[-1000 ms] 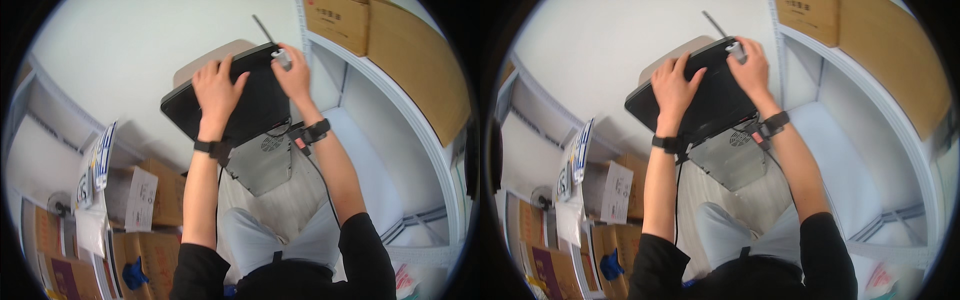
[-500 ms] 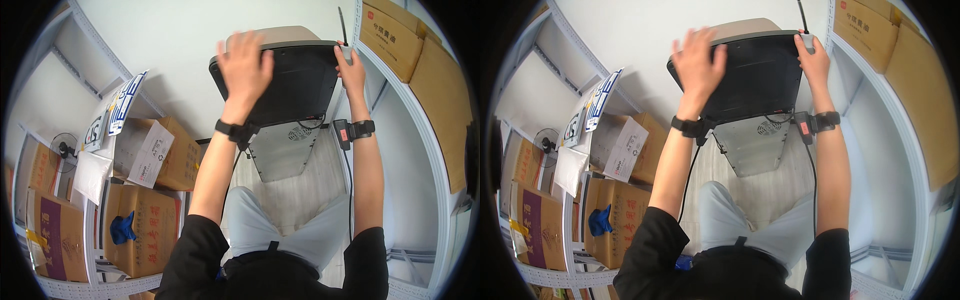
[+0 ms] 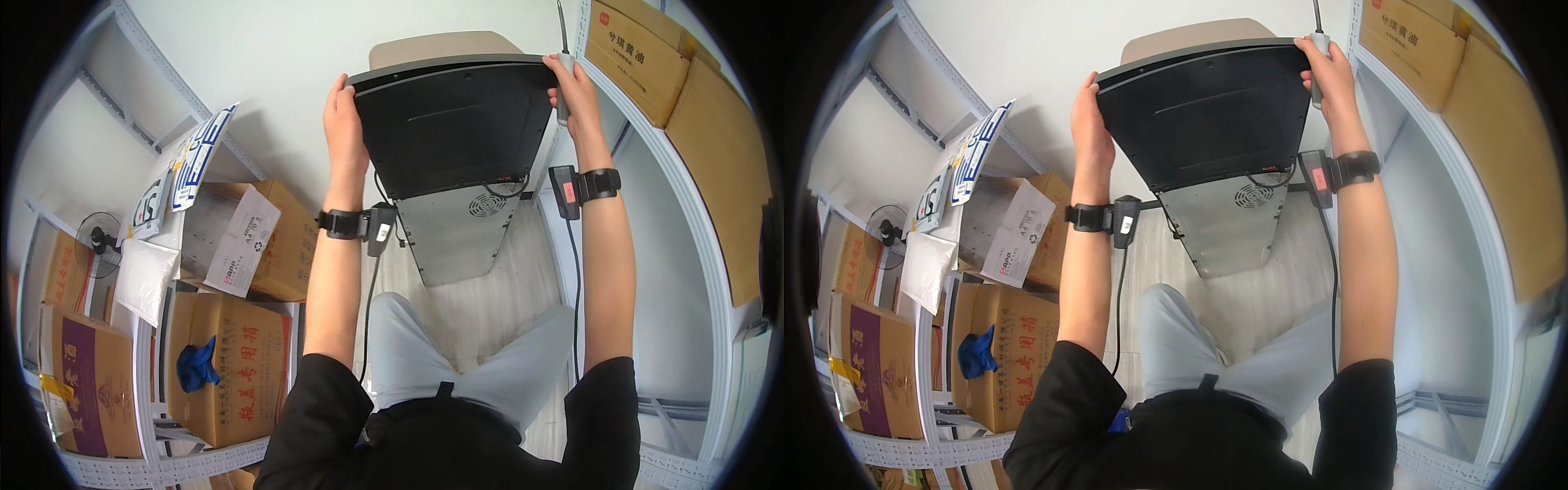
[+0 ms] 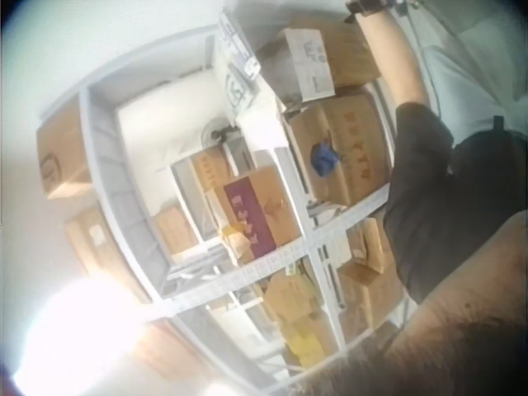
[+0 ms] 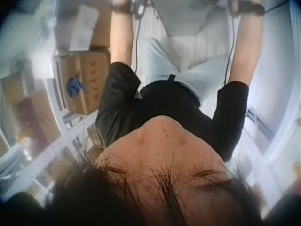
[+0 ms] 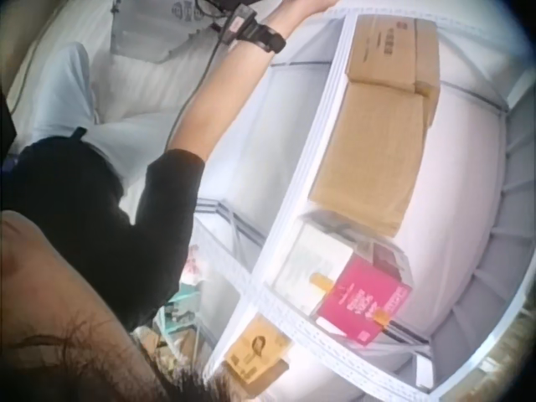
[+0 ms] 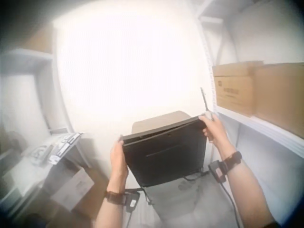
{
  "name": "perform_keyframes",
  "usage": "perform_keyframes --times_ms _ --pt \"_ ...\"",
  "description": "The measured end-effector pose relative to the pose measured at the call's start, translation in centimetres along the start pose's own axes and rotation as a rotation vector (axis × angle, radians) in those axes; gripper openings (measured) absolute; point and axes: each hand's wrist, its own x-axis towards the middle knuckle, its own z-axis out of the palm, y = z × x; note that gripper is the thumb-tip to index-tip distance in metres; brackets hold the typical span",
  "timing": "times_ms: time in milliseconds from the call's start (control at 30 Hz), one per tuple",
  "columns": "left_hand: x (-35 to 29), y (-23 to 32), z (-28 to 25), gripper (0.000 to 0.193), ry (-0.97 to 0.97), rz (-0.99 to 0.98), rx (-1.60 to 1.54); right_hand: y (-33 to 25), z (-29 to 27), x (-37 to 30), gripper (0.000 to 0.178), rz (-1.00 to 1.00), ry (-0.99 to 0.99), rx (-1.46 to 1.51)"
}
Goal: The person assembles a black electronic device by attaching a cover panel to its top using a screwdriver. They secure the panel with multiple screws, remove it to access internal components, and then reattach it.
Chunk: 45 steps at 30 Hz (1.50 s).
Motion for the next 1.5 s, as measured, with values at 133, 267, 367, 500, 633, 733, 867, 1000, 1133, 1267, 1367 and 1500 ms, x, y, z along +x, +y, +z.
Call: perform_keyframes --times_ms 133,267,367,500,633,733,867,1000,1133,1267,1367,1500 --pt "-0.7 0.3 -0.6 0.068 -0.079 -0.127 -0.097 -0.4 -0.1 0.6 0.049 0.096 -0.011 0.023" --pt "0.0 -0.4 -0.6 0.063 -0.056 -0.083 -0.145 0.1 0.2 -0.4 0.051 0.082 0.004 0.068" --pt "-0.7 0.4 -0.2 0.066 -0.117 -0.065 -0.163 0.2 -1.1 -0.2 0.054 0.101 -0.065 0.081" --pt "-1.3 1.9 -0.2 0.066 -0.244 -0.054 -0.157 0.2 -1.0 0.2 0.053 0.071 -0.083 0.085" --pt "-1.0 1.8 0.0 0.062 -0.274 -0.038 -0.114 0.8 -0.7 0.0 0.047 -0.048 -0.006 -0.035" --pt "-0.7 1.7 -0.1 0.062 -0.293 -0.062 -0.126 1.2 -0.5 0.2 0.042 -0.047 0.044 0.051" --pt "-0.6 1.6 -0.4 0.063 -0.274 -0.086 -0.132 -1.6 1.8 -2.5 0.037 0.01 0.141 -0.137" --pt "-0.3 1.5 -0.8 0.064 -0.294 -0.119 -0.12 -1.5 2.1 -0.9 0.022 0.077 0.146 0.083" --pt "-0.4 1.8 -0.5 0.066 -0.309 -0.102 -0.105 -0.6 -0.5 2.4 0.022 0.114 -0.12 0.063" --pt "-0.7 2.0 -0.4 0.067 -0.32 -0.089 -0.087 -0.6 -0.7 3.5 0.018 0.134 -0.169 0.002" --pt "-0.4 2.2 -1.2 0.071 -0.389 -0.094 -0.052 -0.5 -0.8 4.0 0.017 0.138 -0.208 -0.03" --pt "-0.4 2.1 -0.4 0.069 -0.426 -0.073 0.025 0.6 -2.1 8.2 0.019 0.201 -0.23 -0.077"
